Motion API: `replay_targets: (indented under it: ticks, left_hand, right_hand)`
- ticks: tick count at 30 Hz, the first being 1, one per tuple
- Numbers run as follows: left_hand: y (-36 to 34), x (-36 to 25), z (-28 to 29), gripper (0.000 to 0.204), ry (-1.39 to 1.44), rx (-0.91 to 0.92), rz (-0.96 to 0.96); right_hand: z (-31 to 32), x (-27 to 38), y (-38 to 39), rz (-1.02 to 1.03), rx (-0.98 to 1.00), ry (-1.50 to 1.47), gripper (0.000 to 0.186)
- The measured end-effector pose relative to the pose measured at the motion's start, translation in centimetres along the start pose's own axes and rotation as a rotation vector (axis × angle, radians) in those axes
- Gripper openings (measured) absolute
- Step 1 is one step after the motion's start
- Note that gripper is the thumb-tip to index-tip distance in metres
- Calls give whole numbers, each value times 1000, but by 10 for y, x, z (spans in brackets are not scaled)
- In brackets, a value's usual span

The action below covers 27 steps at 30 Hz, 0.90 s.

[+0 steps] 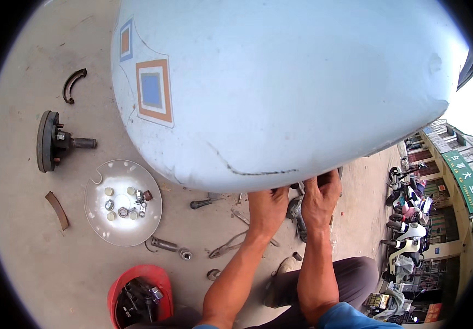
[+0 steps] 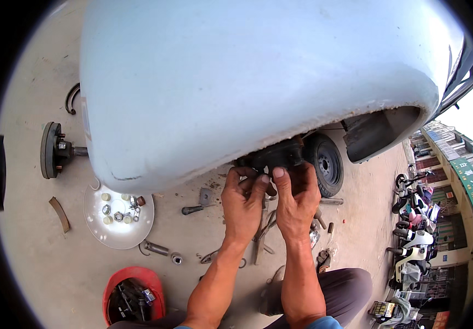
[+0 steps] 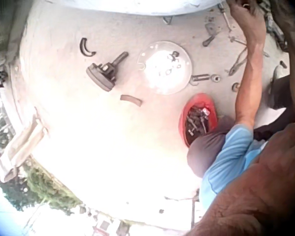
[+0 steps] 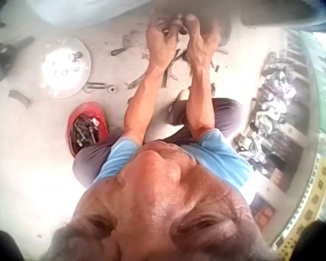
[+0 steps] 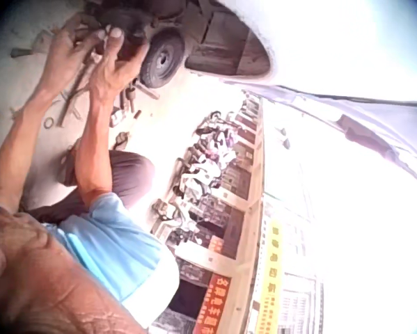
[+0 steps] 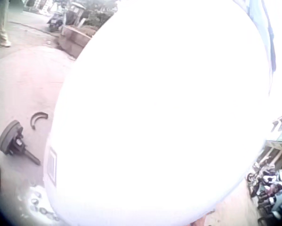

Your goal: The person assembles components of a vehicle wheel hub by hand and using a power tool, then fits the assembled hub onto the vehicle axle.

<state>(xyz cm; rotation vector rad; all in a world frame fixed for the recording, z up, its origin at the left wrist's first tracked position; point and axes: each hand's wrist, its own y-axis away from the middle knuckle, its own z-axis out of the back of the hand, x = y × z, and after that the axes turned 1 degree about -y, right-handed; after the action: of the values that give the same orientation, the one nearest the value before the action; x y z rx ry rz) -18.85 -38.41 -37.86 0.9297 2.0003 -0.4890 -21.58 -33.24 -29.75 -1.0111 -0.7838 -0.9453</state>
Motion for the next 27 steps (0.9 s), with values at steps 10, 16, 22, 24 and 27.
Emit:
replay_targets:
  ticks: [10,16,22,24,27]
  left_hand:
    - [-8,-12,3,11,-195,-92,-350]
    - [-7,-38,8,25,85,57,186]
    - [-10,-9,8,37,1102,415,655]
    - [-14,-9,9,38,1093,429,638]
    - [-16,-22,12,38,948,390,613]
  right_hand:
    - [-3,6,4,-8,11,-2,31]
    - [2,22,-4,64,-6,391,29]
    - [6,38,-22,323,32,1091,33]
    - [5,40,-26,339,50,1142,34]
    - [5,41,-30,351,75,1203,39]
